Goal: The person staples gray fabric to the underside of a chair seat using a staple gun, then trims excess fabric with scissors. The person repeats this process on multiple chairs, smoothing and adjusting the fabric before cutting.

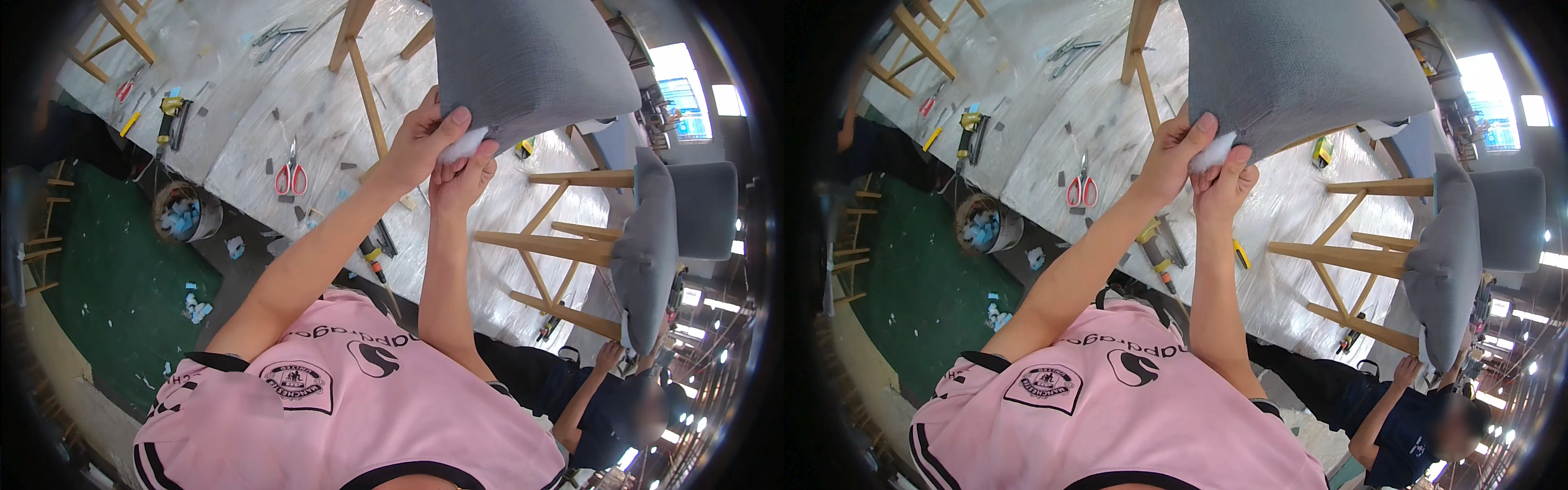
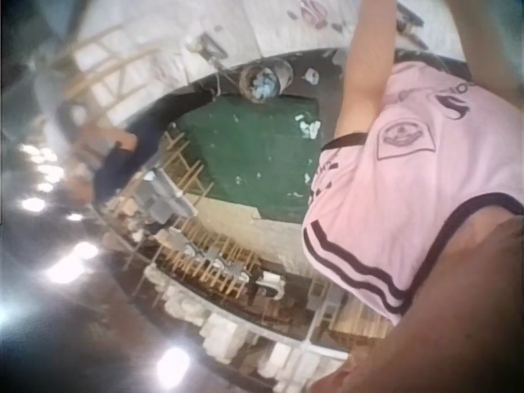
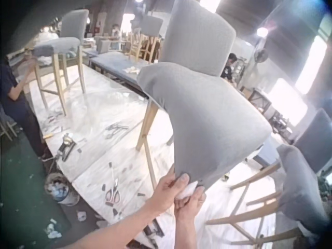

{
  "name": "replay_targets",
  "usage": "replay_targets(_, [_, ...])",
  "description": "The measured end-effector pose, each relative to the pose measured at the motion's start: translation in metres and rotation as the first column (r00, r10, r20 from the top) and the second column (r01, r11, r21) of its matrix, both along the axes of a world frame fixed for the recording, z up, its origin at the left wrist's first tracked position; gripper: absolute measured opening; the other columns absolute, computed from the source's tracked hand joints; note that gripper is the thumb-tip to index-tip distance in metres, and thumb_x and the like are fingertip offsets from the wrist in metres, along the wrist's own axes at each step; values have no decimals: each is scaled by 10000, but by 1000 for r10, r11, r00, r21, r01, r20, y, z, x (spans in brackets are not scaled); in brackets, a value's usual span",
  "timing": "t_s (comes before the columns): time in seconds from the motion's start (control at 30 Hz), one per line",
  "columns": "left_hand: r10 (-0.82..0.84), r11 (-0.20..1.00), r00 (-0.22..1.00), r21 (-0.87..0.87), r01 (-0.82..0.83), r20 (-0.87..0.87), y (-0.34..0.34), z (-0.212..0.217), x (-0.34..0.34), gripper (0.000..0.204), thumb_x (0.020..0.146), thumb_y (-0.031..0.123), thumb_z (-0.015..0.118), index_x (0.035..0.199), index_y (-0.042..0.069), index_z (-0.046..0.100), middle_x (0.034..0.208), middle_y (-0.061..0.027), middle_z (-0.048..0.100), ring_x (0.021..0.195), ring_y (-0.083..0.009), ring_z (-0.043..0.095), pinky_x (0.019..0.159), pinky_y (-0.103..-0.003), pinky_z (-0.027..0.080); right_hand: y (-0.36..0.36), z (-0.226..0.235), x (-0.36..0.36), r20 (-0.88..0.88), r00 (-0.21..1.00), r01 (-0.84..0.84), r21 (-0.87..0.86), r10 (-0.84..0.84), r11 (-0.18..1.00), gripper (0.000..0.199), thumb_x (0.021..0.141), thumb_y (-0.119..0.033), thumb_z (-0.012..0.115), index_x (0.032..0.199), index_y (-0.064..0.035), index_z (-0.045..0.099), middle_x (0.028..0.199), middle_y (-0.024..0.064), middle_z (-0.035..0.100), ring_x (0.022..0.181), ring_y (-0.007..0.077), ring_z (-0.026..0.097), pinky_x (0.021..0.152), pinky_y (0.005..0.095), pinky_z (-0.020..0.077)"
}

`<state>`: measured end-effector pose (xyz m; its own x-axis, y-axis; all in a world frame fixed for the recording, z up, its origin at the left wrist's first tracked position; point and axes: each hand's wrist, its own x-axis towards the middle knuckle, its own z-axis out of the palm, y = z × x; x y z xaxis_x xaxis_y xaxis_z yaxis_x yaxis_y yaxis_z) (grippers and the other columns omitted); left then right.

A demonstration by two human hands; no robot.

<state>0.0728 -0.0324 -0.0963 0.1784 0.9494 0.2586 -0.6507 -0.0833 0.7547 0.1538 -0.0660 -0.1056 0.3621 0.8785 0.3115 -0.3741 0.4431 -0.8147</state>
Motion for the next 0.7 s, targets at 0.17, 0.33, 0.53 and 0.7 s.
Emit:
replay_targets(0.17, [-72, 997, 991, 32, 69, 111, 9, -24, 5, 401, 1043, 310, 633, 1335, 35, 618, 1177, -5, 671, 1035, -68, 601, 897, -258, 489, -1, -4, 2, 79, 997, -19, 10, 18, 1000, 575, 1073, -463, 515, 593, -166, 404, 488, -59, 413, 368, 46, 370, 344, 222, 299])
replay_targets(0.33, [-33, 999, 999, 4, 33, 14, 9, 1, -1, 608, 950, 404, 750, 1375, 20, 548, 1256, -70, 643, 1126, -142, 603, 960, -298, 488, 2, 1, 6, 110, 992, -63, 51, 57, 997, 571, 1083, -467, 483, 607, -161, 407, 486, -50, 396, 370, 52, 368, 341, 219, 309])
replay_targets(0.53, [146, 980, 961, 167, -108, -233, 21, 29, 5, 826, 775, 504, 879, 1308, -32, 544, 1237, -130, 640, 1132, -214, 611, 992, -342, 480, 4, -4, 8, 13, 1000, -28, -19, 28, 999, 583, 1069, -463, 517, 598, -133, 420, 473, -31, 410, 384, 72, 392, 355, 237, 312])
replay_targets(0.7, [-4, 993, 979, 111, 28, -205, 19, 25, -4, 731, 783, 472, 866, 1210, -58, 601, 1098, -160, 702, 1017, -225, 668, 903, -352, 528, 4, -6, 7, 49, 997, -64, 40, 62, 997, 569, 1084, -471, 479, 624, -138, 442, 486, -37, 393, 367, 72, 356, 330, 238, 276])
